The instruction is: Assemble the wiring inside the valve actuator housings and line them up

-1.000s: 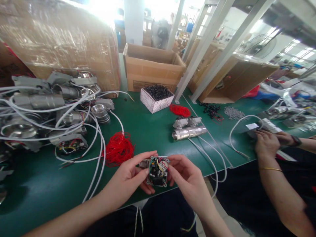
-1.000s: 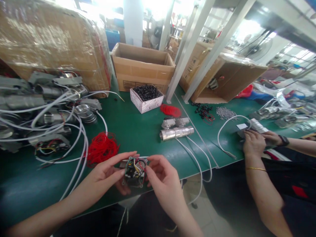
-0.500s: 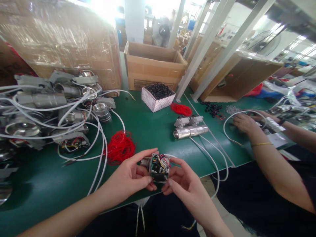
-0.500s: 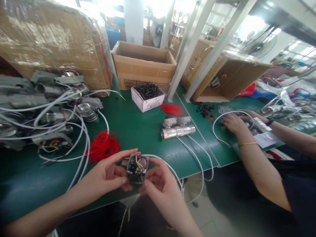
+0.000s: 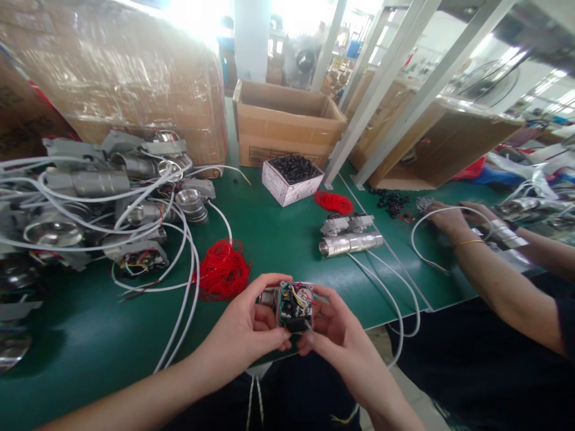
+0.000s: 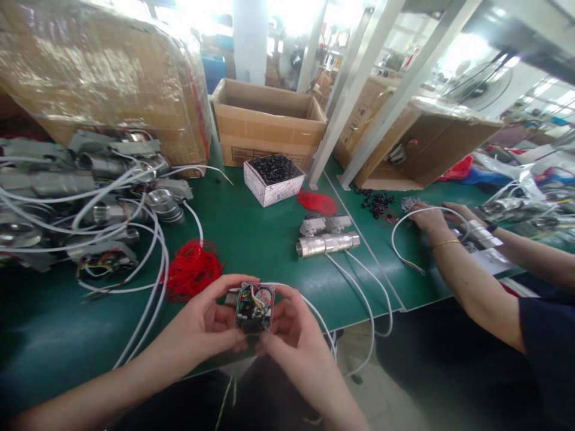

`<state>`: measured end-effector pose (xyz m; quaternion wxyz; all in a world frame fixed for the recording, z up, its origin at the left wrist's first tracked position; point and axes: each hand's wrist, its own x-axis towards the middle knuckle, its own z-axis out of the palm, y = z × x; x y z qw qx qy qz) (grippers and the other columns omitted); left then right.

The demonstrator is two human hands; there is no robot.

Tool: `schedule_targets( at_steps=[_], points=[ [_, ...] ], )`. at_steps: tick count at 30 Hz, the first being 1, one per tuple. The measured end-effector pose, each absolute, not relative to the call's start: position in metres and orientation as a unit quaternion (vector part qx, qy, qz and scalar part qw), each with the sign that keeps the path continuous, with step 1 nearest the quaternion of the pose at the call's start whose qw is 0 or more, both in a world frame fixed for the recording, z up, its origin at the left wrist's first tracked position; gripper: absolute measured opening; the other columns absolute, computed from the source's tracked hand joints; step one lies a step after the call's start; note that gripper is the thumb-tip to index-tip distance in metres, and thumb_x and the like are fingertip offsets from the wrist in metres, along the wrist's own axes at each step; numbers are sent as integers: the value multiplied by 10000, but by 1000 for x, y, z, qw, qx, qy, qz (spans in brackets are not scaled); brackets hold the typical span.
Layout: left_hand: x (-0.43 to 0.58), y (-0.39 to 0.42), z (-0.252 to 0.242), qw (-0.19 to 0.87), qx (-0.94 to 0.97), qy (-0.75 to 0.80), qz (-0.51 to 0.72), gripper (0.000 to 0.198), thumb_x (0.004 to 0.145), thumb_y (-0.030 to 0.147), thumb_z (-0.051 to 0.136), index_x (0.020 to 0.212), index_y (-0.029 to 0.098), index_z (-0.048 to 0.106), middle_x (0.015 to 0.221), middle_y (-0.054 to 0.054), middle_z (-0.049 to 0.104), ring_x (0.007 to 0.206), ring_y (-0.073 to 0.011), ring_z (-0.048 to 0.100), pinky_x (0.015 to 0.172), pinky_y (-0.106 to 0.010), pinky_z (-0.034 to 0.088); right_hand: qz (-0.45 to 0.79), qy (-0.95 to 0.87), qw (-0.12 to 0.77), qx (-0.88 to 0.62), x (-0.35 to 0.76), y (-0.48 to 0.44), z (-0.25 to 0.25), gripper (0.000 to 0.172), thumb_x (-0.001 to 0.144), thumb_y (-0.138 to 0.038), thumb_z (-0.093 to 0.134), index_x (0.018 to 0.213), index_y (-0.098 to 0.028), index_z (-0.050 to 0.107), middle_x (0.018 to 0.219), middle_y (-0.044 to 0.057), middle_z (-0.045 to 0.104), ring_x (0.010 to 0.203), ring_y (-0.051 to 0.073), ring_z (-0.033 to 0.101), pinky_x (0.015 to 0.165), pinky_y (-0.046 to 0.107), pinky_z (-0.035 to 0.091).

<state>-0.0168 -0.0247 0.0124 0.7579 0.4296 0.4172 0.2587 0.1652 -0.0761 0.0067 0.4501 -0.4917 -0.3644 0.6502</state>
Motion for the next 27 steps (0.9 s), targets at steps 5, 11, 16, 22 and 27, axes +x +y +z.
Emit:
schedule_targets(
  at_steps=[5,11,16,22,27],
  points=[
    [-18,-24,10,757,436,406,266,692,692,142,786,1317,204,496,788,-1,735,618,-139,673,617,-243,535,657,-358,438,-497,176,-73,8,417,875,-314,695,1271,-242,584,937,17,685,800,173,714,744,324,599],
    [-19,-23,9,760,437,404,262,699,681,126,769,1320,201,496,817,-8,740,634,-140,678,628,-248,534,633,-372,433,-523,173,-70,12,407,841,-342,746,1211,-242,612,863,-1,689,774,179,713,706,326,620],
    [-18,-23,11,763,430,408,258,703,672,124,769,1316,207,499,858,-17,748,643,-144,690,637,-256,537,633,-389,420,-521,177,-68,15,420,838,-346,753,1222,-236,621,858,8,712,767,184,733,704,337,634],
    [-17,-23,9,761,430,411,260,698,654,132,769,1299,206,512,724,27,712,620,-155,690,606,-244,521,586,-425,415,-551,180,-54,19,395,884,-526,693,1082,-185,688,708,1,705,606,154,708,570,267,609],
    [-18,-23,6,759,433,407,265,717,647,142,778,1311,206,514,733,18,722,620,-160,693,601,-246,526,579,-445,403,-552,179,-47,17,421,864,-564,710,1033,-179,711,659,-12,698,549,141,688,523,244,588]
  ],
)
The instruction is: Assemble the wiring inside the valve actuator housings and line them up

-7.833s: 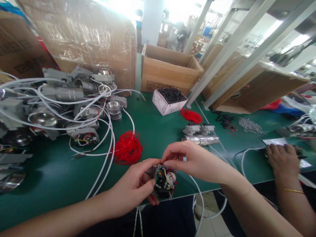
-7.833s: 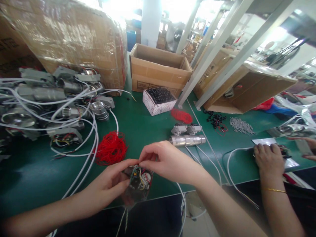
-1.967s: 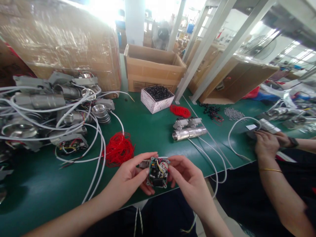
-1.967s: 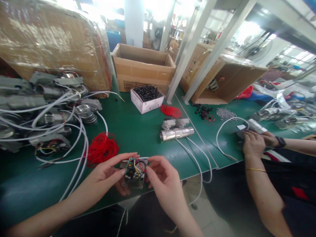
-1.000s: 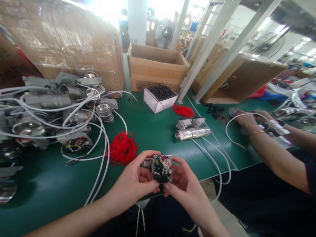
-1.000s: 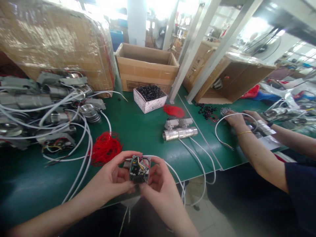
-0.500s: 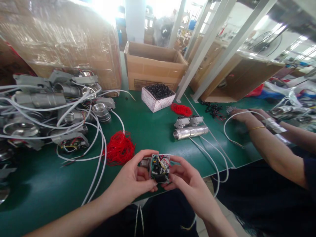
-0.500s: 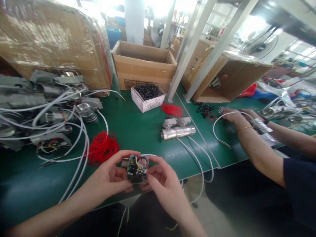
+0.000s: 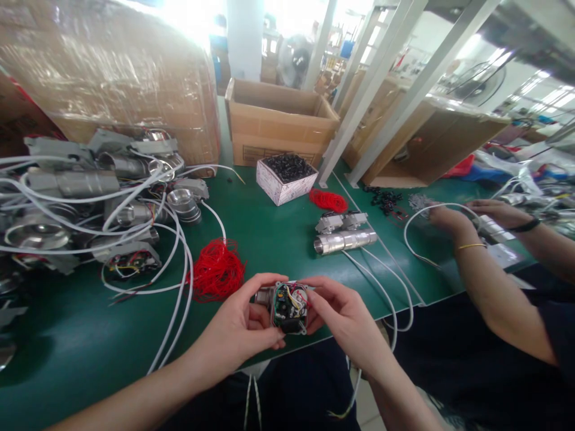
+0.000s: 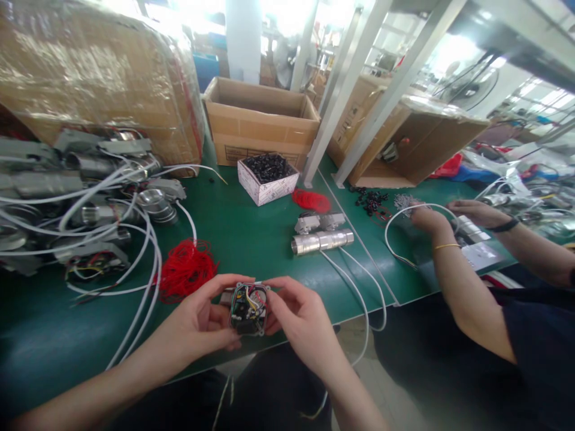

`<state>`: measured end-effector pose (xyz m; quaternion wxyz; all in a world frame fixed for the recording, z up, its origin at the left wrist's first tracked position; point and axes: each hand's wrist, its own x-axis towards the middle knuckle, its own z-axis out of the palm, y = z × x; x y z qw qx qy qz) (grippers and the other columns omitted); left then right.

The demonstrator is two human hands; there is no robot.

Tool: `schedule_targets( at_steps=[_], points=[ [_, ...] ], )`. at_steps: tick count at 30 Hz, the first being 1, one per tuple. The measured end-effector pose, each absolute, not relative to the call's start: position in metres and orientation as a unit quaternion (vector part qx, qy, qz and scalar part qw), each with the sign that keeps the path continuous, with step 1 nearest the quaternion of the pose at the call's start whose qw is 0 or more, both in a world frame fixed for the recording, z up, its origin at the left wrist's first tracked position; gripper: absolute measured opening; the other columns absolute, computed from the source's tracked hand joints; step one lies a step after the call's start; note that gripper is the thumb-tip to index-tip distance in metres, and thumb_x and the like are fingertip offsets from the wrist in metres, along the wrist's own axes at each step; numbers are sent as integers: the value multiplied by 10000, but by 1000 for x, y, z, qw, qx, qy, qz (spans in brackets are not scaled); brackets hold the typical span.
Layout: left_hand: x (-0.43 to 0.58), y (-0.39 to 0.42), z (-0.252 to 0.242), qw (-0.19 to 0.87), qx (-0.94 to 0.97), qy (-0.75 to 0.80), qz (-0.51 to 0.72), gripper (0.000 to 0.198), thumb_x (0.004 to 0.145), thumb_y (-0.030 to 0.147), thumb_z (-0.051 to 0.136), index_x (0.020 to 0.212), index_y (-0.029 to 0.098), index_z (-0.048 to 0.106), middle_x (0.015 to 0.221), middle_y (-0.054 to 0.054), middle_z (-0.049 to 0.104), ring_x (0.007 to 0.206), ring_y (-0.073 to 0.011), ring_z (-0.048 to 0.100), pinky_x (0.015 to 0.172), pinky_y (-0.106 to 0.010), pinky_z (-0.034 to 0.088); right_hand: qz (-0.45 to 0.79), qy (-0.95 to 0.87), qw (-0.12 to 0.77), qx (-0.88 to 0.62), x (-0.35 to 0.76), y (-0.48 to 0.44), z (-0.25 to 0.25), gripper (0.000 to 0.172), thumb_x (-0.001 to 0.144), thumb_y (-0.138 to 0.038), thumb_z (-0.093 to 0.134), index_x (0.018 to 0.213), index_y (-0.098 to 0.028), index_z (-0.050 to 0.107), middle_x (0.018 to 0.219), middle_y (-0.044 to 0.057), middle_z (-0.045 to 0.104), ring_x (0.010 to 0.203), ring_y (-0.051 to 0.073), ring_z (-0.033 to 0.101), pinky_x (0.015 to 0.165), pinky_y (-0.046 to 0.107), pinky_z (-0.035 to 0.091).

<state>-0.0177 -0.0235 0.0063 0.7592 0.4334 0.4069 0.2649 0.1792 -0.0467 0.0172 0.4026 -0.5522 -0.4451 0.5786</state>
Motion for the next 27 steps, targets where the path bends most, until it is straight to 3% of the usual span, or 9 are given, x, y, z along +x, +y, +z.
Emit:
schedule_targets(
  at_steps=[8,15,27],
  points=[
    [-17,-20,17,759,431,415,257,706,628,137,767,1287,183,515,702,16,717,603,-147,672,601,-234,518,608,-435,397,-532,182,-55,20,362,868,-401,738,1165,-199,695,830,16,723,701,144,698,646,273,621],
    [-16,-21,15,762,426,412,262,700,643,161,802,1283,187,518,741,-1,732,610,-150,677,601,-240,525,624,-397,433,-515,178,-71,12,456,828,-300,756,1265,-246,637,1023,42,690,839,174,704,749,331,625],
    [-15,-24,11,769,417,395,280,692,669,121,805,1292,198,514,790,3,733,633,-144,683,614,-234,539,634,-300,514,-493,164,-82,-1,540,741,-226,803,1252,-259,631,1025,28,645,805,157,665,781,320,579]
  ],
)
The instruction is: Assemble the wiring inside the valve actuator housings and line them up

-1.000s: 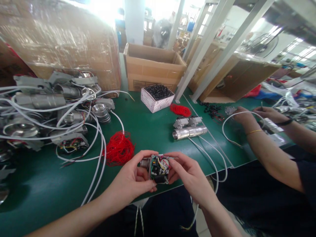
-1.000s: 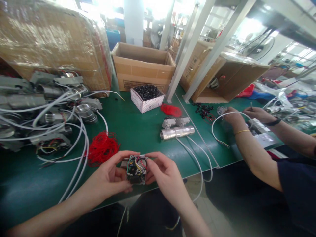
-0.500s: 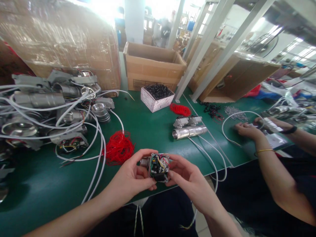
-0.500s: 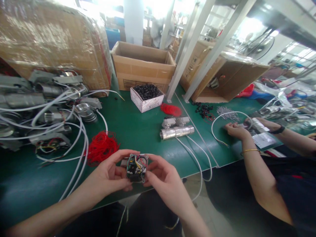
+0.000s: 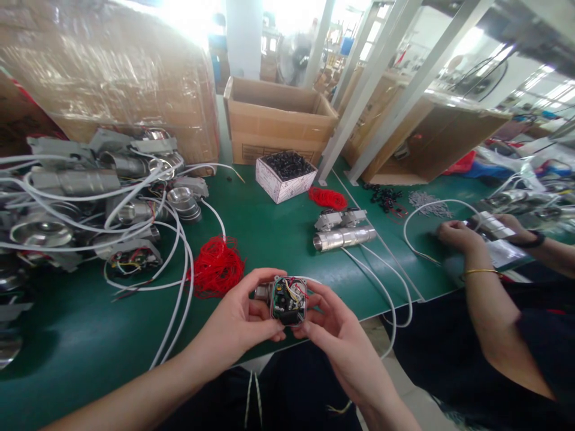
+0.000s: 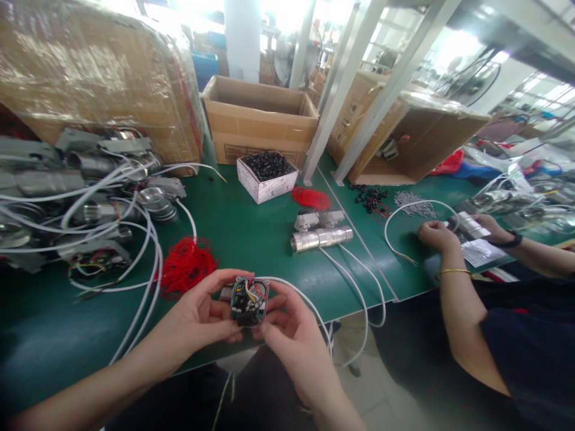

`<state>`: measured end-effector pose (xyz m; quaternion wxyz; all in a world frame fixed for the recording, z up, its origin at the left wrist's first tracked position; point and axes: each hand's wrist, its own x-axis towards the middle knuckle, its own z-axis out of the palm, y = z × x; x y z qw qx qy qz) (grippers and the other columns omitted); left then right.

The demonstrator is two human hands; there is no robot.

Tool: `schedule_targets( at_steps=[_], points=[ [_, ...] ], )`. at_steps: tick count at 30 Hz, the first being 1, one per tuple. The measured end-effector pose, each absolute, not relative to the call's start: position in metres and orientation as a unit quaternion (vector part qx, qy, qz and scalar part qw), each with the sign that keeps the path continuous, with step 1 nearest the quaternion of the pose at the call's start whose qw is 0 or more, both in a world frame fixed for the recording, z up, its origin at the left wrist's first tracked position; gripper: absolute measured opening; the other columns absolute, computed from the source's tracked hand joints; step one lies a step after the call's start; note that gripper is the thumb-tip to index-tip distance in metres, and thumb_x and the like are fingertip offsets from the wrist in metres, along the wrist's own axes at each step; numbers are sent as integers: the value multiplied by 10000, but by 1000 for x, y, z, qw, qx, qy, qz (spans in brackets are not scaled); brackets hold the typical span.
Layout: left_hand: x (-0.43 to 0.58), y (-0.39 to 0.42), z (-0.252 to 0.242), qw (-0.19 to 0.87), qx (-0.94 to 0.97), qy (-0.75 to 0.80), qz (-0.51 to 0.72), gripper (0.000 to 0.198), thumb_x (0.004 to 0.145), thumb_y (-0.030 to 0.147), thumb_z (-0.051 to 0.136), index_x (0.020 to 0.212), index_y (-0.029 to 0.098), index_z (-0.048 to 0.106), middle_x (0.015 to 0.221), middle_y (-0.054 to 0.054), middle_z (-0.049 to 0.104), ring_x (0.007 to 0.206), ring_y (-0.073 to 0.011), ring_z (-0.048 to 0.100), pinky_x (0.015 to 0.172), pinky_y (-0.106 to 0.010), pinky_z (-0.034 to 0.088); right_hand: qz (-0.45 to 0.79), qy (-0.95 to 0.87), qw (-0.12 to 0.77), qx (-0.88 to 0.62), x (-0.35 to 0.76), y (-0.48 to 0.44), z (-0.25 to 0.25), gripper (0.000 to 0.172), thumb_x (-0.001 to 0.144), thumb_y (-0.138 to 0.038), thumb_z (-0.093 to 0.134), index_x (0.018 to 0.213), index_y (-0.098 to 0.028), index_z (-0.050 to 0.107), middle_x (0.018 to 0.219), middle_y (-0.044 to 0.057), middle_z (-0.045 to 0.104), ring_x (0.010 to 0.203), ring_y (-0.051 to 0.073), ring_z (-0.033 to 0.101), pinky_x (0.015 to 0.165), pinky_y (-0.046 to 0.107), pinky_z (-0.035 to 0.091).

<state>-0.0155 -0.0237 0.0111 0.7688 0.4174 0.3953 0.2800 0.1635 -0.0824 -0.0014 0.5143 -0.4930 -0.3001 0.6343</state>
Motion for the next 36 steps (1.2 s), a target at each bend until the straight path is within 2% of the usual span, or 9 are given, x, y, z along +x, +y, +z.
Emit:
schedule_targets(
  at_steps=[7,13,21,27,31,36],
  points=[
    [-15,-27,9,766,409,397,296,677,672,72,792,1281,218,535,1068,-44,733,686,-131,693,650,-259,578,646,-253,526,-492,156,-84,7,547,725,-194,795,1241,-282,638,1022,15,639,835,152,640,795,289,551],
    [-13,-25,8,764,409,396,304,655,672,61,787,1263,218,552,1044,-23,730,651,-112,690,626,-236,570,632,-241,529,-514,154,-82,6,525,690,-201,795,1195,-265,669,1003,19,645,800,152,622,701,259,514],
    [-12,-27,8,754,410,408,311,665,651,56,781,1258,220,565,1116,-36,713,647,-101,677,612,-233,575,630,-258,533,-502,155,-83,1,544,692,-198,833,1204,-282,667,1032,25,638,869,165,612,722,252,500],
    [-10,-27,10,753,404,413,317,661,651,61,778,1257,222,568,1152,-41,709,660,-99,677,617,-231,579,637,-242,553,-480,148,-86,-4,520,715,-162,812,1192,-319,677,896,-19,594,809,148,580,697,234,485],
    [-9,-26,11,753,401,415,317,661,653,72,778,1257,219,552,1099,-33,726,632,-96,671,603,-224,567,645,-257,546,-469,150,-85,-3,466,772,-186,797,1204,-319,683,911,-15,597,834,147,588,765,248,506],
    [-11,-27,9,756,404,412,310,663,651,98,785,1257,202,536,936,-21,755,609,-106,661,594,-217,540,638,-273,533,-485,150,-84,-2,423,788,-214,791,1190,-294,687,943,6,640,866,164,632,743,248,529]
  ],
)
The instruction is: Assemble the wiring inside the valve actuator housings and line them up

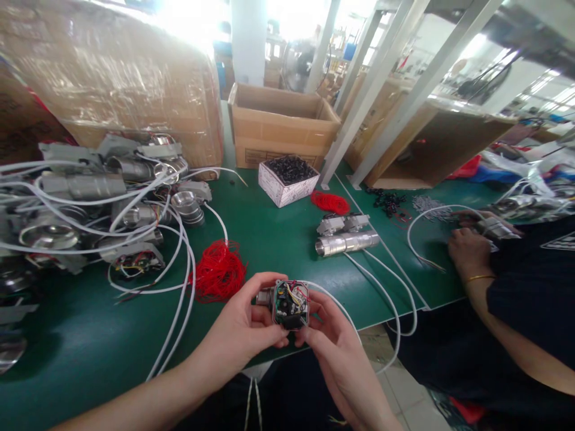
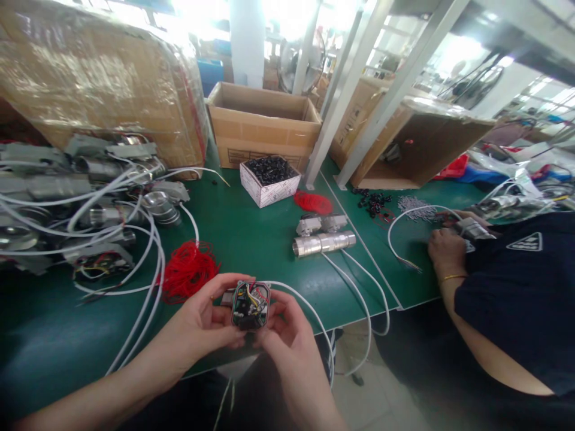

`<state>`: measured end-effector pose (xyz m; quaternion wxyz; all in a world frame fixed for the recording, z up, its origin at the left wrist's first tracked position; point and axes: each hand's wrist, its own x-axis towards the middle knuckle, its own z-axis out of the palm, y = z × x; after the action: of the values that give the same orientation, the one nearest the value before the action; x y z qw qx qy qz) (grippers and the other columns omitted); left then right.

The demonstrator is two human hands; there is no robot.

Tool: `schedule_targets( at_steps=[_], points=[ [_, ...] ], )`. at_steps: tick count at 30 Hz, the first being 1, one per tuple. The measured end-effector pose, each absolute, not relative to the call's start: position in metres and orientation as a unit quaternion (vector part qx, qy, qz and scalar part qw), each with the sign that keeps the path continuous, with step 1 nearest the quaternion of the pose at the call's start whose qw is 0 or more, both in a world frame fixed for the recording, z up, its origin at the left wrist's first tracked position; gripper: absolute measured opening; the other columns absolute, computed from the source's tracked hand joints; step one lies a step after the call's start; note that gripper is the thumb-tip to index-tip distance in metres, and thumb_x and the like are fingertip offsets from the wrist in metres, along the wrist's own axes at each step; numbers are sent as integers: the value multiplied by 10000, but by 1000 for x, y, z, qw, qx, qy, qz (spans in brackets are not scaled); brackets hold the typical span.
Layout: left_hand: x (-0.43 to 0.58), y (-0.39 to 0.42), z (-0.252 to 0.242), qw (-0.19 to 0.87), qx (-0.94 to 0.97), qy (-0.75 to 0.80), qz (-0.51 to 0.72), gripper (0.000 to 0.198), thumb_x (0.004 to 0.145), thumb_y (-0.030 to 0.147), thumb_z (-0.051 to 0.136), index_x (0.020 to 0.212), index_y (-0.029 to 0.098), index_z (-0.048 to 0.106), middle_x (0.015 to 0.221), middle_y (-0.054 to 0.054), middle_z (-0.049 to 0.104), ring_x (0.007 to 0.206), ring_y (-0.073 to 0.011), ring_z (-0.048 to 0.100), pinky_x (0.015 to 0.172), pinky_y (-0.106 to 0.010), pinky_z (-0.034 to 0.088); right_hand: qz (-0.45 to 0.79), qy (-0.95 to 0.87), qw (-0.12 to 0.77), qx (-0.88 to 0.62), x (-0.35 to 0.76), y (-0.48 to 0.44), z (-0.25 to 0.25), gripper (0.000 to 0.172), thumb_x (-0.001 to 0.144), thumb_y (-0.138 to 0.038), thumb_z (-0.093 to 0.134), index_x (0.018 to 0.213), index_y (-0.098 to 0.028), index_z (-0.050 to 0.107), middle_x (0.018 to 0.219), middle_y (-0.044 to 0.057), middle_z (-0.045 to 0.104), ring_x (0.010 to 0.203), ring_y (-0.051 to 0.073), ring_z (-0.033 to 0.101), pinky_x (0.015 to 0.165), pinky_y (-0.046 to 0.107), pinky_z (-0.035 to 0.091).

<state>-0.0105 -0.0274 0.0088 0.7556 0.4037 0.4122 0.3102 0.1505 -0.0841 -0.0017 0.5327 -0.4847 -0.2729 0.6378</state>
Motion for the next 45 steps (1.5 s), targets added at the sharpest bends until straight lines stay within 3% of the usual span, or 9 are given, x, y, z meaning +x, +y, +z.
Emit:
schedule_targets(
  at_steps=[6,9,11,14,18,23,28,34,45],
  points=[
    [-13,-26,9,747,435,420,276,708,623,102,749,1280,223,512,853,2,747,640,-143,672,589,-221,497,602,-389,453,-530,176,-71,5,357,784,-305,787,1128,-228,732,897,44,724,754,179,689,656,275,583],
    [-13,-21,14,662,542,446,262,628,619,129,751,1218,216,581,899,-15,730,715,-193,689,600,-258,504,445,-491,451,-598,199,-44,11,283,836,-384,742,1048,-197,754,848,62,753,692,191,718,651,318,624],
    [-13,-19,15,578,624,446,279,573,614,143,781,1163,212,634,1028,-44,724,853,-234,704,723,-316,552,317,-558,460,-613,207,-15,18,288,876,-384,700,1083,-188,737,893,75,770,727,205,745,676,333,642],
    [-16,-18,11,491,693,426,313,558,611,126,792,1148,203,663,1094,-58,721,969,-262,700,871,-367,559,124,-688,394,-597,203,44,33,271,951,-316,586,1115,-152,726,975,103,775,803,211,759,732,334,643],
    [-22,-18,2,441,709,418,357,550,613,122,797,1141,198,666,1059,-56,729,935,-255,707,838,-354,567,15,-729,315,-607,188,134,56,226,925,-164,606,1100,-118,742,1070,146,757,929,259,733,907,418,583],
    [-25,-12,-1,429,686,465,359,554,626,167,814,1158,202,662,1091,-81,729,990,-302,694,901,-436,556,-10,-797,151,-585,171,214,63,111,945,-181,678,1038,-145,728,1077,86,739,1019,233,701,959,428,551],
    [-26,-8,-4,435,688,465,347,588,623,197,822,1184,193,649,1140,-114,728,1063,-347,672,993,-523,517,-29,-818,48,-572,160,237,55,270,995,-335,651,1197,-155,652,1211,90,671,1047,231,677,907,441,580],
    [-26,-8,-7,418,691,465,363,595,622,192,813,1193,212,646,1158,-100,729,1062,-342,676,988,-517,518,-53,-814,21,-577,165,239,55,282,998,-338,646,1214,-156,644,1211,90,668,1030,227,680,891,432,586],
    [-26,-9,-7,424,689,469,355,602,619,203,833,1192,208,649,1152,-107,723,1080,-352,666,983,-507,525,-58,-820,68,-566,149,246,60,290,994,-334,651,1220,-152,645,1243,103,658,1074,240,668,925,448,572]
  ],
)
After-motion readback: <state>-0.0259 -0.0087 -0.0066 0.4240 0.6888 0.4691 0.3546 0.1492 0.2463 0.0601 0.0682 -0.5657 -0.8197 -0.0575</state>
